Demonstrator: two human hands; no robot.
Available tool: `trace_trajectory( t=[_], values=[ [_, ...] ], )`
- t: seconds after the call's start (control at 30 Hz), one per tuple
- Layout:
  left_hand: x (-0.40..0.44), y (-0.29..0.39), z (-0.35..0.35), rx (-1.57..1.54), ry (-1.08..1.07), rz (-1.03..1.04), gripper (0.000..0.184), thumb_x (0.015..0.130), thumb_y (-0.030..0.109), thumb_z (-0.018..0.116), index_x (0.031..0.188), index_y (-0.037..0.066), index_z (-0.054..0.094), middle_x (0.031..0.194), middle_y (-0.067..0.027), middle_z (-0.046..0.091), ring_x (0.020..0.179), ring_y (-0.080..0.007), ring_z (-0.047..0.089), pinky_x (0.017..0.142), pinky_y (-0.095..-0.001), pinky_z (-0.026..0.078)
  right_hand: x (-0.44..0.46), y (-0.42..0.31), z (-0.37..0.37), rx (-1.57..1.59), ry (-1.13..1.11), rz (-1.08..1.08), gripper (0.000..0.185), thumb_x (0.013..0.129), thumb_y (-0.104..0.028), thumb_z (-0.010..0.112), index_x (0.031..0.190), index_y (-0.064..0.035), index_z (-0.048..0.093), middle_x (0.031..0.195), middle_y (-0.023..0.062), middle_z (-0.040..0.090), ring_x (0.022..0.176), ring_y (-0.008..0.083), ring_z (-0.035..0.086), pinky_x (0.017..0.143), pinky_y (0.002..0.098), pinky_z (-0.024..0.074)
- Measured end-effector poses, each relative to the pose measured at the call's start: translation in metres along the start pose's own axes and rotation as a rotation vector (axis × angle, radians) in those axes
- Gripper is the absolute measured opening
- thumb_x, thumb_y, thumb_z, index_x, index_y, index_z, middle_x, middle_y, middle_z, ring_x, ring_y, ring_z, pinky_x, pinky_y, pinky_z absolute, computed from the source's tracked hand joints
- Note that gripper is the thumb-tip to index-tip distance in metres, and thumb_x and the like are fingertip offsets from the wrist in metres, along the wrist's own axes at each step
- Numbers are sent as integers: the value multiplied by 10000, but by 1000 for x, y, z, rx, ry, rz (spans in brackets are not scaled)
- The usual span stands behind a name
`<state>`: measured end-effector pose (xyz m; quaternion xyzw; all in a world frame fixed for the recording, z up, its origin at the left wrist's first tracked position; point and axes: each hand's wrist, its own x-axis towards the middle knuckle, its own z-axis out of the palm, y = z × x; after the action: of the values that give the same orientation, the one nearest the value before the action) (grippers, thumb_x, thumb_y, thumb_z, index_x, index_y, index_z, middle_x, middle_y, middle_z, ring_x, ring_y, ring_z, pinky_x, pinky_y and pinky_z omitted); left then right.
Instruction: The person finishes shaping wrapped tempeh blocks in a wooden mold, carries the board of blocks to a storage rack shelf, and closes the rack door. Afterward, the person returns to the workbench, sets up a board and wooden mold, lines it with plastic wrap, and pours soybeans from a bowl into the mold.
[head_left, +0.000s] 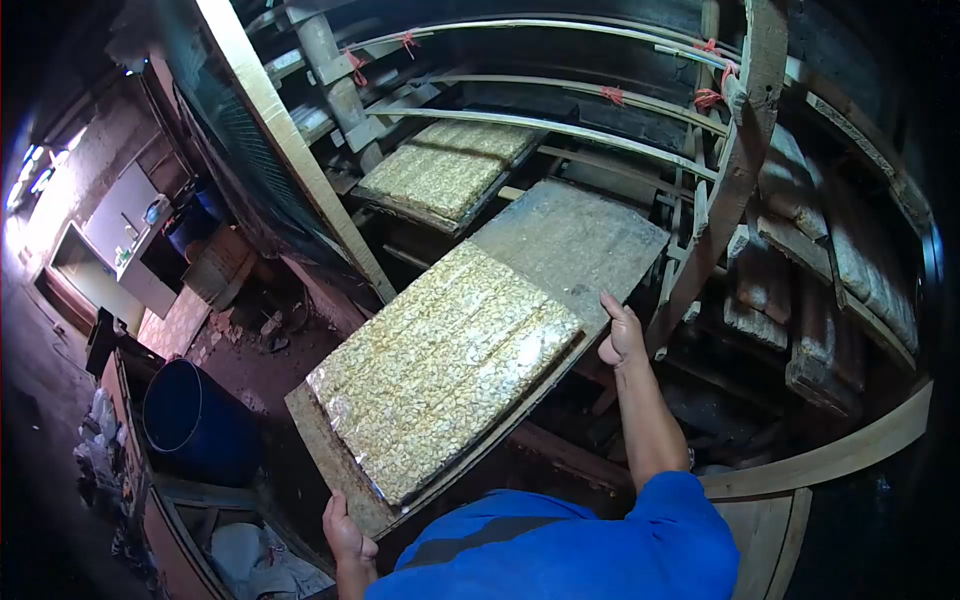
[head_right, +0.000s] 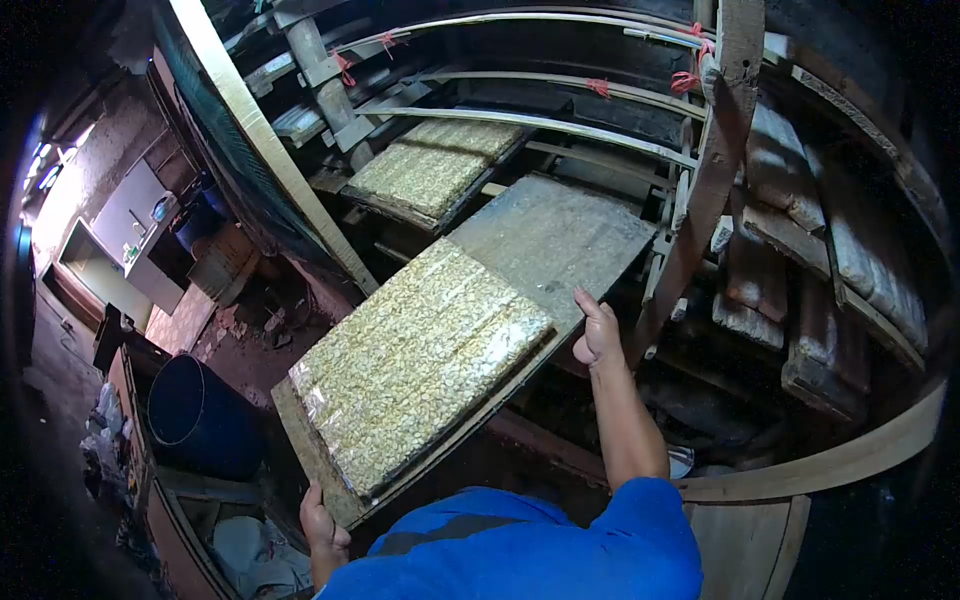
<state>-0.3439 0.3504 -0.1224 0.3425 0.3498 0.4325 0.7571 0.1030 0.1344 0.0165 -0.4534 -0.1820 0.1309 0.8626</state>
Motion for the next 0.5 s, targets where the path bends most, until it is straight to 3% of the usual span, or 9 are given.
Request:
trace_trajectory(
  t=[0.23,0.37,0.43,0.5],
  values=[
    [-6,11,2,33,43,-77,342,992,275,565,1159,-19,614,1010,-56,646,936,-151,592,878,-274,450,15,-1,-4,51,-25,29,408,909,-222,697,1186,67,622,1174,107,650,1043,208,621,951,361,472],
    [-1,13,-17,191,-59,-47,308,1007,225,528,1157,-30,614,1023,-60,652,978,-158,596,911,-283,441,20,-5,-1,57,-55,37,413,923,-244,683,1215,38,610,1175,110,647,1054,233,627,939,377,493],
    [-3,21,-18,76,-275,-58,303,1019,200,499,1160,-44,612,1062,-76,657,1009,-169,601,916,-285,443,26,-5,3,38,-54,23,461,931,-284,675,1249,36,585,1199,122,636,1069,252,624,941,400,499],
    [-4,25,-11,28,-276,-118,317,1025,182,480,1207,-55,584,1147,-99,647,1067,-184,599,955,-301,441,25,-4,4,44,-65,40,544,928,-349,679,1288,38,550,1220,132,629,1085,267,620,960,415,492]
  ],
)
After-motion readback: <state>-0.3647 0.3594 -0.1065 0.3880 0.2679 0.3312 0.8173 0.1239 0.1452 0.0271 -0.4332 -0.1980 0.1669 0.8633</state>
